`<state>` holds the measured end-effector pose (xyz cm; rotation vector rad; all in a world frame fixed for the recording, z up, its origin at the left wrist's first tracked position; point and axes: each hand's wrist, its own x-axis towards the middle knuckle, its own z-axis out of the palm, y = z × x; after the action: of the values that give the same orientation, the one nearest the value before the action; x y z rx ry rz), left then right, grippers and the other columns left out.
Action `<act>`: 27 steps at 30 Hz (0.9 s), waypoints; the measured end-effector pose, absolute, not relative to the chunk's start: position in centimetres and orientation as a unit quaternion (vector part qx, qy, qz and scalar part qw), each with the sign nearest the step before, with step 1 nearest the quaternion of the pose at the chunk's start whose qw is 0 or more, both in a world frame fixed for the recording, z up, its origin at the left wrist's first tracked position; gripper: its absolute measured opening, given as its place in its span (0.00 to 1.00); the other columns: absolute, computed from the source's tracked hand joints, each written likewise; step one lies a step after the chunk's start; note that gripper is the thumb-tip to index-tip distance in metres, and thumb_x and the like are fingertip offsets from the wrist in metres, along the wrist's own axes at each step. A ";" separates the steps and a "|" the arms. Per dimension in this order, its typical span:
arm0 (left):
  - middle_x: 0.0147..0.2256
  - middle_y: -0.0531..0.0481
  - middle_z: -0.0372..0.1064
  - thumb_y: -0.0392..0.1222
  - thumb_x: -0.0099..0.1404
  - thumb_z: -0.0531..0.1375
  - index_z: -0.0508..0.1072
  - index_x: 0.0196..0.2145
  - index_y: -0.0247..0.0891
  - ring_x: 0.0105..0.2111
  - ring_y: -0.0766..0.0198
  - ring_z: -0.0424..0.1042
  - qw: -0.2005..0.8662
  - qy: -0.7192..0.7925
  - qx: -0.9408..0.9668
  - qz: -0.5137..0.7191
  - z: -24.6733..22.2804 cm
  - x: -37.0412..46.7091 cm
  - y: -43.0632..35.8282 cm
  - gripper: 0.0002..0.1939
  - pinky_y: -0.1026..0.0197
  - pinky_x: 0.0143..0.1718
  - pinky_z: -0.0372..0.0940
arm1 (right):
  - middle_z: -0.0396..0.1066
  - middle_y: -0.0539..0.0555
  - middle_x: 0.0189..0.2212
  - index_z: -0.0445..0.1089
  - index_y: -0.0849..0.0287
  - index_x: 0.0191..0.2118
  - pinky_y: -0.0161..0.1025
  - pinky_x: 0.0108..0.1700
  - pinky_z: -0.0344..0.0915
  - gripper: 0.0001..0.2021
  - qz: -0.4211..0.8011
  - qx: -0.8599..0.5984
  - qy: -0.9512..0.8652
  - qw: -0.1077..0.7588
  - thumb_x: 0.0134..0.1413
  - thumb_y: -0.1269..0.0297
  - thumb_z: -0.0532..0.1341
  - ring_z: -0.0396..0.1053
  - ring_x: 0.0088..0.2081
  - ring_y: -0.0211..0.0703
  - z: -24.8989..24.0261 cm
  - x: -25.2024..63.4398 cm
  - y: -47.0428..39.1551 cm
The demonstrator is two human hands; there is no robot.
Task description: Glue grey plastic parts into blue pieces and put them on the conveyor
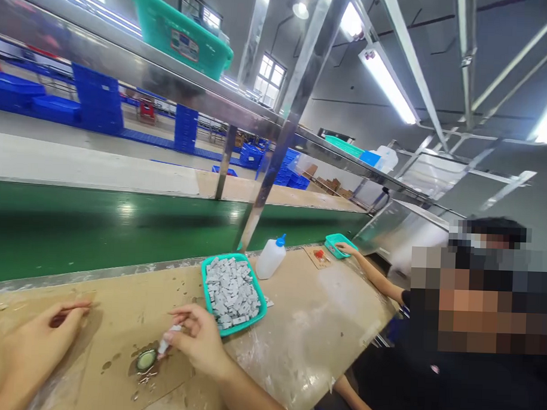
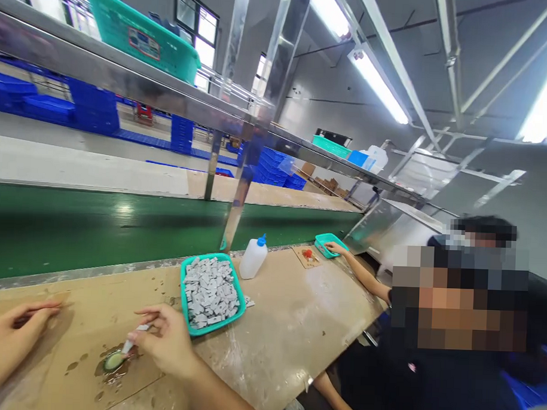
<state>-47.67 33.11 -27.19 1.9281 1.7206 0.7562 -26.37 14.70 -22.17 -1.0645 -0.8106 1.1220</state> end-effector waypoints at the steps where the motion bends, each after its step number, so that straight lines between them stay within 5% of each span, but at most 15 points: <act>1: 0.34 0.57 0.77 0.53 0.59 0.51 0.76 0.33 0.49 0.37 0.53 0.75 0.264 0.623 0.672 0.300 -26.0 -47.2 32.4 0.15 0.56 0.34 0.68 | 0.67 0.50 0.32 0.73 0.57 0.42 0.36 0.27 0.70 0.29 0.477 -0.478 -0.355 0.646 0.30 0.50 0.75 0.71 0.28 0.39 -22.7 -26.5 14.5; 8: 0.34 0.45 0.77 0.51 0.54 0.54 0.76 0.35 0.35 0.35 0.55 0.75 0.354 0.579 0.611 0.407 -25.8 -46.2 31.2 0.20 0.58 0.35 0.68 | 0.71 0.52 0.35 0.71 0.57 0.44 0.36 0.38 0.70 0.17 0.392 -0.532 -0.345 0.667 0.51 0.54 0.66 0.71 0.34 0.38 -23.9 -25.7 13.3; 16: 0.34 0.45 0.75 0.44 0.61 0.54 0.77 0.37 0.33 0.34 0.59 0.73 0.302 0.563 0.655 0.404 -26.2 -45.9 30.5 0.15 0.57 0.40 0.66 | 0.73 0.57 0.38 0.72 0.60 0.41 0.42 0.43 0.70 0.14 0.265 -0.606 -0.409 0.629 0.55 0.55 0.62 0.73 0.39 0.44 -23.6 -25.4 12.8; 23: 0.44 0.42 0.73 0.45 0.64 0.53 0.76 0.44 0.36 0.46 0.53 0.71 0.306 0.480 0.757 0.319 -24.2 -45.9 29.2 0.17 0.52 0.52 0.64 | 0.70 0.56 0.39 0.73 0.58 0.41 0.41 0.43 0.67 0.12 0.222 -0.614 -0.478 0.588 0.60 0.56 0.58 0.69 0.41 0.43 -23.0 -25.7 12.4; 27: 0.63 0.40 0.54 0.58 0.58 0.63 0.65 0.60 0.42 0.61 0.46 0.58 0.335 0.419 0.811 0.232 -22.1 -47.7 27.5 0.35 0.47 0.61 0.56 | 0.70 0.55 0.40 0.72 0.56 0.43 0.41 0.44 0.65 0.13 0.203 -0.627 -0.510 0.553 0.63 0.57 0.53 0.68 0.42 0.43 -23.0 -25.6 12.1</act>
<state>-47.72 27.46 -22.09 2.1163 1.0939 0.6043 -25.63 12.11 -23.05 -1.4825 -1.2051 0.4804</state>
